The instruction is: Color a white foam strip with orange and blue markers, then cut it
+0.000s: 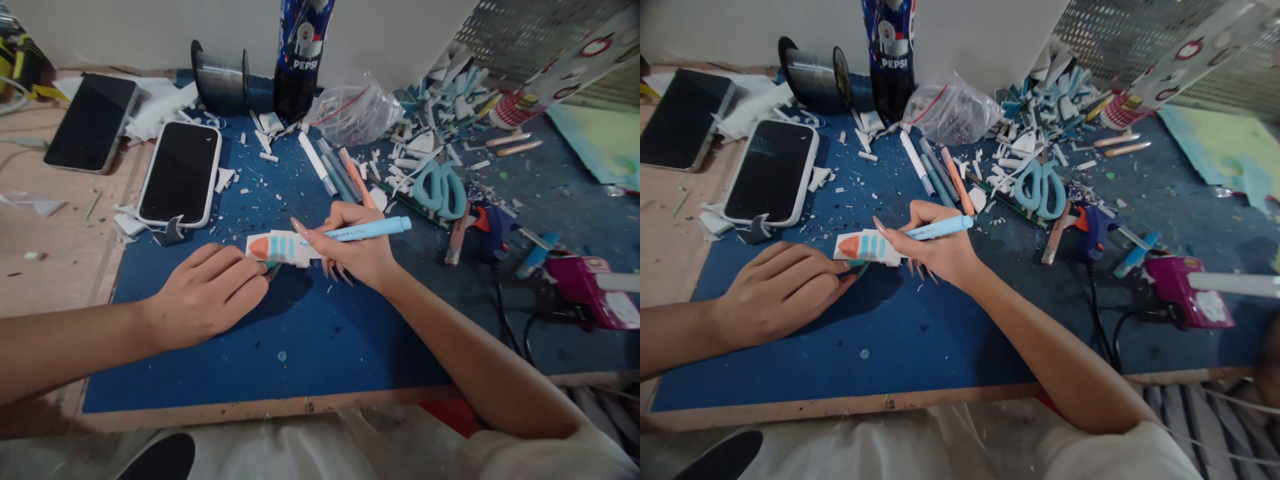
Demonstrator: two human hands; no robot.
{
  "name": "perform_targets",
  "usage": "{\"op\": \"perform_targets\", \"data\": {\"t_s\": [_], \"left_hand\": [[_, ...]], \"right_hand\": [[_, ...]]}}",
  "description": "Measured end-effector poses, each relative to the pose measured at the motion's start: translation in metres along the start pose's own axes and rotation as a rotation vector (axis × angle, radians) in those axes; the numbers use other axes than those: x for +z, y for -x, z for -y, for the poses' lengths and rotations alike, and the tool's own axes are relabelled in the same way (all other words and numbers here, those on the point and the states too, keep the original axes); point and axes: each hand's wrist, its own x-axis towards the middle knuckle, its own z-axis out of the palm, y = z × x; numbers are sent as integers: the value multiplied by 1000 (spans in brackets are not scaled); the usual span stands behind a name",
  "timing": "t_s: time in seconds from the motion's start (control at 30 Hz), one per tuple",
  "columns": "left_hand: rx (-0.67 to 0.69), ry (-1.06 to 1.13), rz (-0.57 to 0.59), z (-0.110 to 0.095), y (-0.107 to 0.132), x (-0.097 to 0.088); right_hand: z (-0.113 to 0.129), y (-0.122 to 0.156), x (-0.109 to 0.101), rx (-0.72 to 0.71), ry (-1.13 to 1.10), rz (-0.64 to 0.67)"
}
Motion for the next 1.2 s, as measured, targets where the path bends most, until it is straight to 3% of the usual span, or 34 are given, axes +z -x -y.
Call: {"op": "perform_targets", "data": {"t_s": [0.2,1.2], "left_hand": [[-10,3,-2,0,1,0],[9,22,15,1,1,-1]], "right_hand": [[0,-2,0,-2,105,22],[-3,-1,2,-47,115,5]]}}
